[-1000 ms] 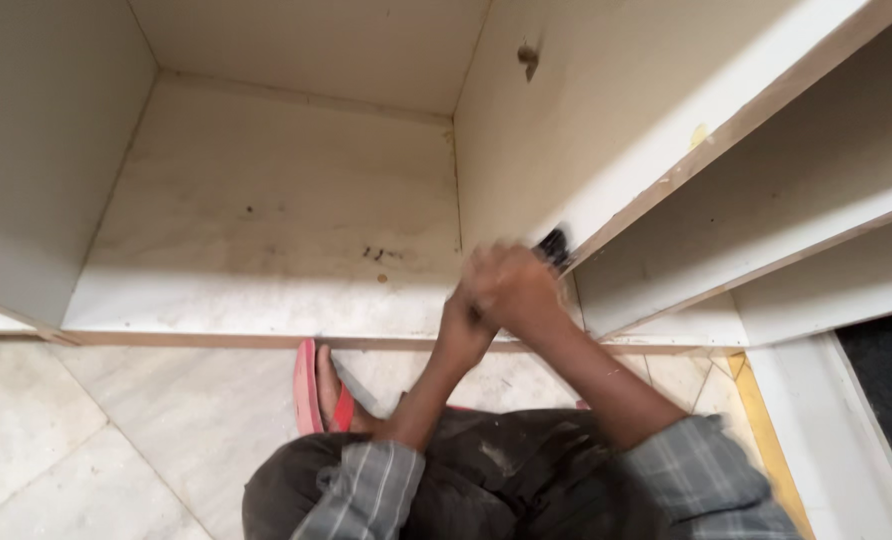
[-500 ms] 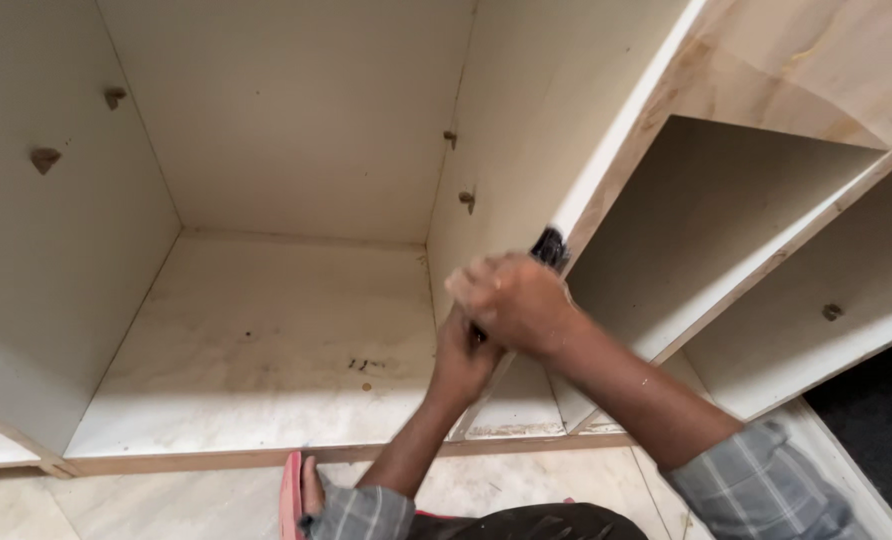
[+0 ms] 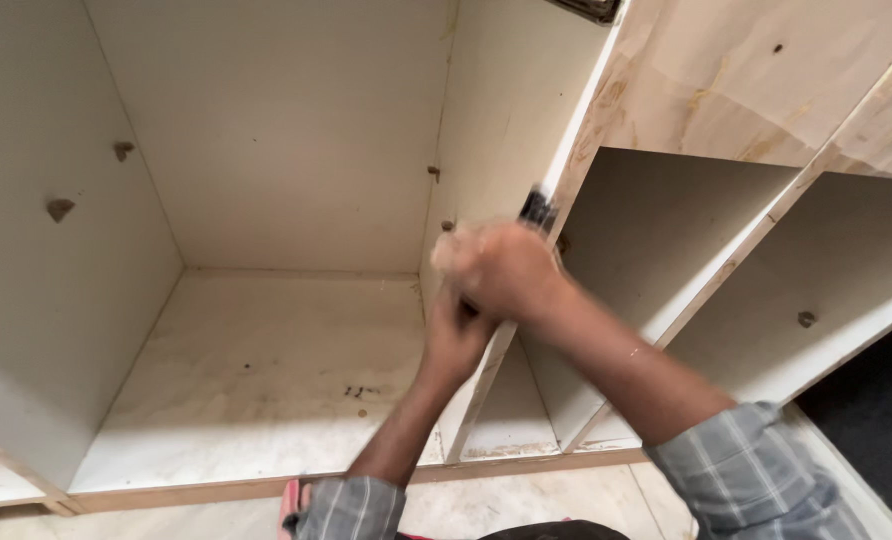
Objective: The person smooths the edges and corners of a wooden cabinet using a hand plane. They work on the vertical edges and horizontal joints, removing material to create a smooth finish.
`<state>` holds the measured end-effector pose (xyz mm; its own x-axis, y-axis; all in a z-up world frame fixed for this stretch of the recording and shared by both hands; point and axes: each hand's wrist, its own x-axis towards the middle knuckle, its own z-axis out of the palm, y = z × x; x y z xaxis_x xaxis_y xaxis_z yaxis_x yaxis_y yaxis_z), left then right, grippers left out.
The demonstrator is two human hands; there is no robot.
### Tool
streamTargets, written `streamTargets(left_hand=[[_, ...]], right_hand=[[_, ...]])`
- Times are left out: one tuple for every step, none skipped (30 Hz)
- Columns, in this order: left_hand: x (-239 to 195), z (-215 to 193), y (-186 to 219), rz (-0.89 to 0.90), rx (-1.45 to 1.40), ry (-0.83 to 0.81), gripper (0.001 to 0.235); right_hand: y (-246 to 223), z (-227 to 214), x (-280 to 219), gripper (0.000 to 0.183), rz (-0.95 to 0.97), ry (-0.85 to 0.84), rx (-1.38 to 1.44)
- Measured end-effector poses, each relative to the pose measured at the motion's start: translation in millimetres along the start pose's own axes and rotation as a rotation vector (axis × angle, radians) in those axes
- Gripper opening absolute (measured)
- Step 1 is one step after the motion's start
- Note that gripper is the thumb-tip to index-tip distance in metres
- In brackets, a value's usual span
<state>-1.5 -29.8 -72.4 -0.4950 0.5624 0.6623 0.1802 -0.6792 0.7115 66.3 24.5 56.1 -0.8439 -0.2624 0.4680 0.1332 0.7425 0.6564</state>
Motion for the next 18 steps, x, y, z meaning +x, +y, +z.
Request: streamTargets(left_hand=[[-17,-5,-9,-0.089,0.068,0.012,0.042],[-28,-11,-17,-0.178,0.136,0.025,0.043],[-30,-13,-23,-0.178,0.114,0.014,0.040],[-30,-12,-27,-0.177,0.093,0.002,0.037],[-27,-13,-26,-0.184,0.078,-0.012,0.035],[-18,-13,-22,-0.114,0.060,-0.018,0.034],[0,-8,-16,-0.037,0.040,-0.024,0.034],[20,-2,-8,0.039,0.020,-0.030,0.034],[39,4,3,0.054,0.100,-0.018,0.034],[57,9,15,0.070,0.180,-0.006,0.034],[71,15,27,0.045,0.196,-0.010,0.033],[84,19,36,0.020,0.213,-0.015,0.032],[90,23,43,-0.005,0.227,-0.019,0.032],[90,25,48,0.033,0.216,-0.019,0.031],[86,24,51,0.068,0.212,-0.021,0.031],[79,23,51,0.103,0.209,-0.024,0.031],[69,20,49,0.114,0.144,-0.032,0.034],[55,17,45,0.124,0.079,-0.040,0.037]], right_hand=[[-12,8,-7,0.006,-0.024,0.001,0.057],[-20,16,-13,0.006,-0.038,0.008,0.117],[-22,22,-17,0.006,-0.058,0.014,0.174],[-20,25,-19,0.007,-0.078,0.018,0.231],[-16,25,-18,0.007,-0.075,0.020,0.204],[-6,23,-13,0.006,-0.072,0.022,0.178],[8,17,-5,0.005,-0.072,0.026,0.146],[24,7,3,0.008,-0.067,0.047,0.072],[39,-5,11,0.011,-0.063,0.062,0.001],[56,-19,20,0.014,-0.056,0.086,-0.044],[69,-32,28,0.017,-0.047,0.107,-0.087],[77,-44,33,0.021,-0.023,0.104,-0.093],[84,-53,37,0.026,-0.001,0.098,-0.100],[85,-59,37,0.030,0.022,0.093,-0.108],[81,-61,37,0.026,-0.008,0.143,-0.077],[74,-60,33,0.023,-0.038,0.193,-0.045],[65,-56,29,0.019,-0.072,0.248,-0.016],[51,-49,24,0.014,-0.063,0.227,-0.018]])
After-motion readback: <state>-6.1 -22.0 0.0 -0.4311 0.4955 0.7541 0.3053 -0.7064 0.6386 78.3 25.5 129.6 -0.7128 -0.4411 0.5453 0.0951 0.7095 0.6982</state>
